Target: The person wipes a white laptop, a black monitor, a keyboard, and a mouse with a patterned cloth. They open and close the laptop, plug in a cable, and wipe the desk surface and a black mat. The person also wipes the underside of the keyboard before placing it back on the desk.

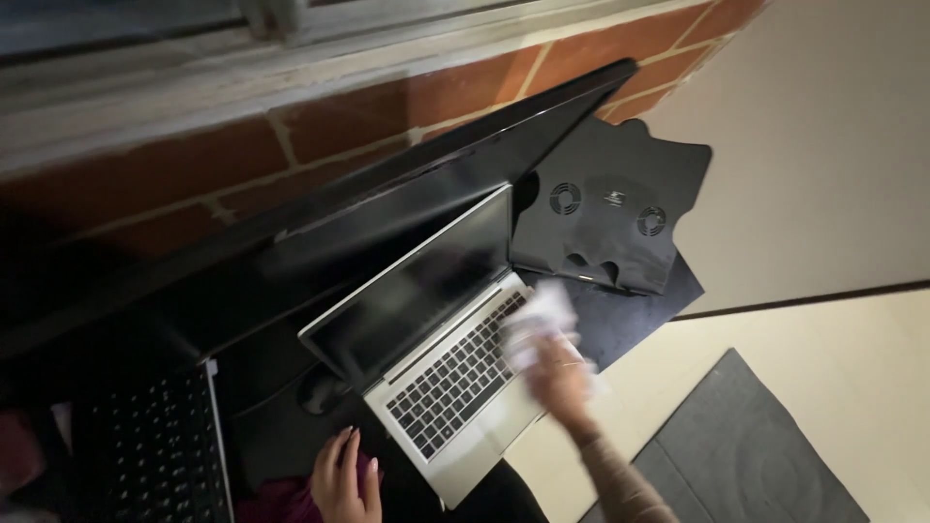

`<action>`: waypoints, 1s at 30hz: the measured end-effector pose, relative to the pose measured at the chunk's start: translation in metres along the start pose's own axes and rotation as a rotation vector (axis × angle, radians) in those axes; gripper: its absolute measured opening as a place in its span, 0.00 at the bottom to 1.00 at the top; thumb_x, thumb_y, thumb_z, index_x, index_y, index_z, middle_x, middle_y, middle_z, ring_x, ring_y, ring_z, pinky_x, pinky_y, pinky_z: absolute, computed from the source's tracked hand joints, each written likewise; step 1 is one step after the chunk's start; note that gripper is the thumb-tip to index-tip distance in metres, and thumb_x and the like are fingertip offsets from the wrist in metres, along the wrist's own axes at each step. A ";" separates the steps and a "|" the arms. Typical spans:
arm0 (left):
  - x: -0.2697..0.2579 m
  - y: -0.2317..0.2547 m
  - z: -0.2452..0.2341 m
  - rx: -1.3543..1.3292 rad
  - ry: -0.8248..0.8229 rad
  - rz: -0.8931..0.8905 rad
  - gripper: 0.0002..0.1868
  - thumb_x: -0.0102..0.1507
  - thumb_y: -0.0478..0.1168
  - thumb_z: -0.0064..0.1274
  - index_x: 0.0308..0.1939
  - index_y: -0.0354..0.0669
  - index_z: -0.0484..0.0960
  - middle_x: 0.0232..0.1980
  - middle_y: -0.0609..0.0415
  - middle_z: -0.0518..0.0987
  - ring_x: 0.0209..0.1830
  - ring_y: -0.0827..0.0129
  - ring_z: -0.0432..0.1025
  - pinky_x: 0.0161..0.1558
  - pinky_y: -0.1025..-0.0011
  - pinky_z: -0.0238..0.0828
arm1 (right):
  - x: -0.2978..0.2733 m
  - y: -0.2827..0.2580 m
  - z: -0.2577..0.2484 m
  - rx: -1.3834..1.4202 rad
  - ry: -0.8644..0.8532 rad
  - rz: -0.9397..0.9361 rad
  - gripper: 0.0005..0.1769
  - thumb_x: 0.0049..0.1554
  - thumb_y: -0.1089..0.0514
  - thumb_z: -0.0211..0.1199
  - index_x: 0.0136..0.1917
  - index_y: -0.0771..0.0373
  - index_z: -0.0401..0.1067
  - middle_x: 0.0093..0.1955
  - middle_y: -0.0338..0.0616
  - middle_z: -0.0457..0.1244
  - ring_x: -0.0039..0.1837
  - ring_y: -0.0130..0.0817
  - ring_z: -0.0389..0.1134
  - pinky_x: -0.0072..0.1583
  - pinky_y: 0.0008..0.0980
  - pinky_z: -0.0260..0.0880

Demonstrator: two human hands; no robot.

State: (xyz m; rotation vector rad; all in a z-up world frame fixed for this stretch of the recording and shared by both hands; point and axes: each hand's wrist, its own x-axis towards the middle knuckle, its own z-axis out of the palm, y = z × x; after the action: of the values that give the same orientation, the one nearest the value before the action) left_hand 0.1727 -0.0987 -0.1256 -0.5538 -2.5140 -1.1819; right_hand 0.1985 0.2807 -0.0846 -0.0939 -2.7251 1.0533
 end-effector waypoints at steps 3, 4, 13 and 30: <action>-0.007 0.005 -0.016 0.066 0.038 0.040 0.21 0.68 0.46 0.46 0.59 0.36 0.79 0.60 0.43 0.78 0.57 0.48 0.75 0.58 0.54 0.74 | -0.079 0.121 -0.010 -0.314 0.313 0.323 0.31 0.65 0.53 0.50 0.80 0.53 0.52 0.70 0.50 0.60 0.57 0.45 0.66 0.55 0.46 0.68; -0.010 0.007 -0.021 0.056 0.018 -0.006 0.20 0.69 0.45 0.45 0.59 0.37 0.78 0.61 0.44 0.78 0.58 0.48 0.74 0.59 0.53 0.73 | -0.086 0.120 -0.021 -0.670 0.217 0.234 0.21 0.57 0.52 0.56 0.65 0.50 0.66 0.73 0.46 0.61 0.65 0.51 0.64 0.62 0.51 0.64; -0.015 0.023 -0.040 0.052 -0.058 -0.163 0.18 0.71 0.41 0.41 0.61 0.39 0.77 0.61 0.48 0.76 0.63 0.50 0.70 0.61 0.53 0.67 | -0.062 -0.028 0.033 0.072 0.165 0.173 0.28 0.57 0.60 0.58 0.71 0.61 0.65 0.70 0.55 0.62 0.70 0.53 0.63 0.70 0.50 0.61; -0.054 0.041 -0.060 0.006 -0.184 -0.347 0.25 0.65 0.42 0.51 0.68 0.49 0.73 0.67 0.54 0.71 0.69 0.53 0.62 0.61 0.50 0.58 | -0.058 -0.140 0.094 -0.199 -0.519 -0.635 0.30 0.43 0.65 0.64 0.60 0.48 0.76 0.42 0.51 0.68 0.35 0.43 0.69 0.32 0.41 0.73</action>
State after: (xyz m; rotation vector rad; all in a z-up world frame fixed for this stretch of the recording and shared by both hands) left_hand 0.2460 -0.1333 -0.0845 -0.2373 -2.8542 -1.2897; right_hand 0.2369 0.1068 -0.0686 1.0735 -2.9320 0.6763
